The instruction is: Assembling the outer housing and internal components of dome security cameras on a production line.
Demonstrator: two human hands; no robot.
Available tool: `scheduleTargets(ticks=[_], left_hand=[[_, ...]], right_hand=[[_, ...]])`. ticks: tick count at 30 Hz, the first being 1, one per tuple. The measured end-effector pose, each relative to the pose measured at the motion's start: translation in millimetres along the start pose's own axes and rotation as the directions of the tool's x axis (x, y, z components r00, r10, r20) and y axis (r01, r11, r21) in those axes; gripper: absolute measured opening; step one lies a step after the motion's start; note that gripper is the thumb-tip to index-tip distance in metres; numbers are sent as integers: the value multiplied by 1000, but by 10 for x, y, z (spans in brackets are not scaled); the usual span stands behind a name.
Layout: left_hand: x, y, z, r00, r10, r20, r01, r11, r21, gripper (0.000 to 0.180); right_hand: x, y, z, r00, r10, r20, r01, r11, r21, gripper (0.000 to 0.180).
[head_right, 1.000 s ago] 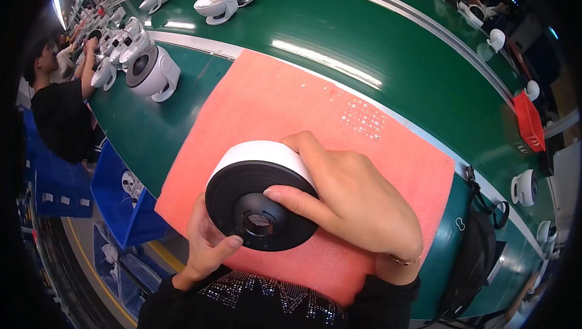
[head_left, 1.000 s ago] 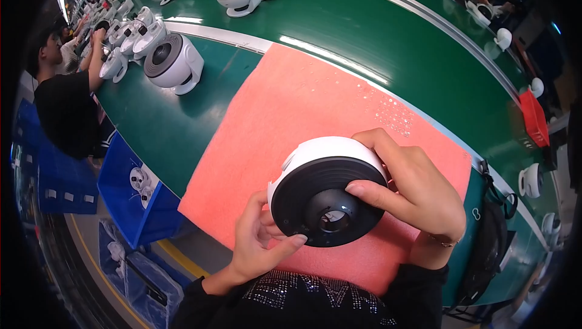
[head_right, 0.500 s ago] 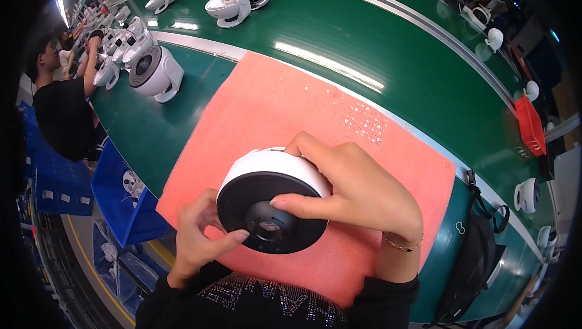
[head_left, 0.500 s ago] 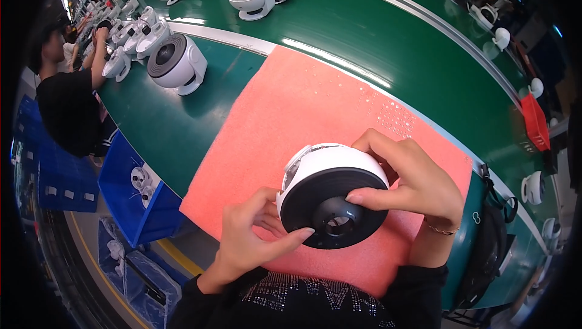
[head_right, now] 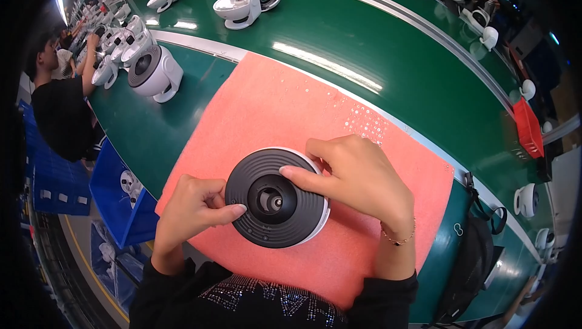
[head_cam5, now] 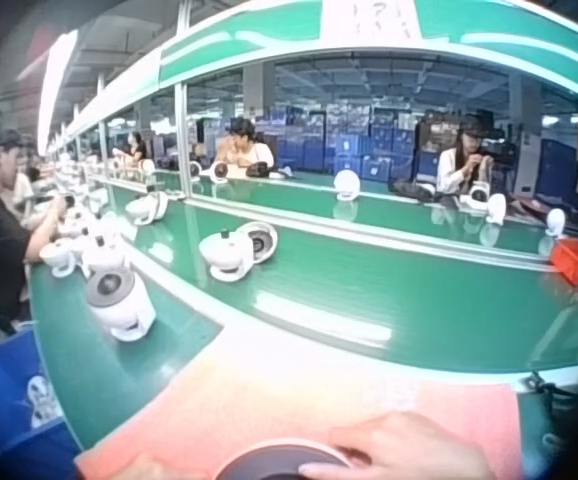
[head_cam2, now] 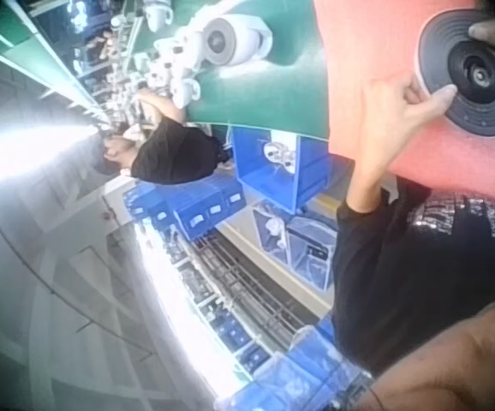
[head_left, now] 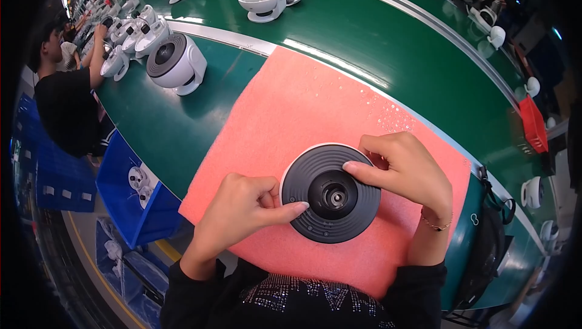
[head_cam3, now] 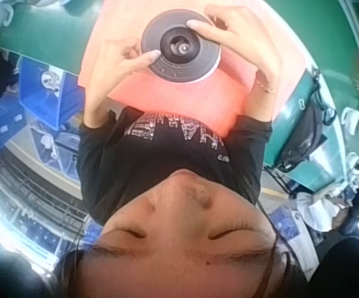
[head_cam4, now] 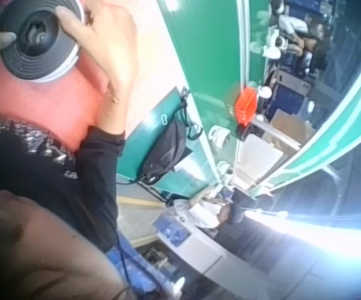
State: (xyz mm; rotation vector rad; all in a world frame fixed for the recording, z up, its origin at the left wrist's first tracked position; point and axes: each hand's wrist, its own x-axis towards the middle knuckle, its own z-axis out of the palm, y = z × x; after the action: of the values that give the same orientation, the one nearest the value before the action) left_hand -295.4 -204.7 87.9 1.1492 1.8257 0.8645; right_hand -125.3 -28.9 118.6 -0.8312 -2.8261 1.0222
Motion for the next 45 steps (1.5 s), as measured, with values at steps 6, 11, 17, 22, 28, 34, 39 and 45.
scheduleTargets(ticks=[6, 11, 17, 22, 28, 34, 39, 45], left_hand=[[5, 111, -5, 988, 153, 28, -153, 988, 2, 25], [86, 76, -69, 995, 84, 59, -87, 995, 55, 33], [122, 100, -88, 992, 75, 103, -89, 987, 132, 41], [115, 139, -94, 984, 160, 76, -171, 971, 165, 32], [103, 142, -95, 987, 149, 58, -156, 976, 149, 33], [89, 133, -81, 985, 164, 45, -170, 969, 177, 33], [131, 134, -142, 986, 6, 166, -81, 891, 446, 41], [104, -257, 181, 949, 21, 314, 161, 826, -540, 50]], right_hand=[[-76, 51, -148, 989, -106, 103, 103, 994, 31, 48], [29, 89, -58, 996, -61, 62, 62, 998, -23, 49], [-10, 86, -59, 998, -53, 29, 55, 996, -63, 52], [-117, -41, -98, 999, -44, -4, 42, 975, -219, 50], [-172, -186, -68, 884, -461, -69, 454, 885, -99, 41], [-239, -235, -83, 852, -509, 120, 521, 846, -114, 43], [-78, -143, 31, 924, -379, -54, 380, 925, -2, 58], [57, -29, 57, 982, -67, 174, 10, 950, 313, 36]])
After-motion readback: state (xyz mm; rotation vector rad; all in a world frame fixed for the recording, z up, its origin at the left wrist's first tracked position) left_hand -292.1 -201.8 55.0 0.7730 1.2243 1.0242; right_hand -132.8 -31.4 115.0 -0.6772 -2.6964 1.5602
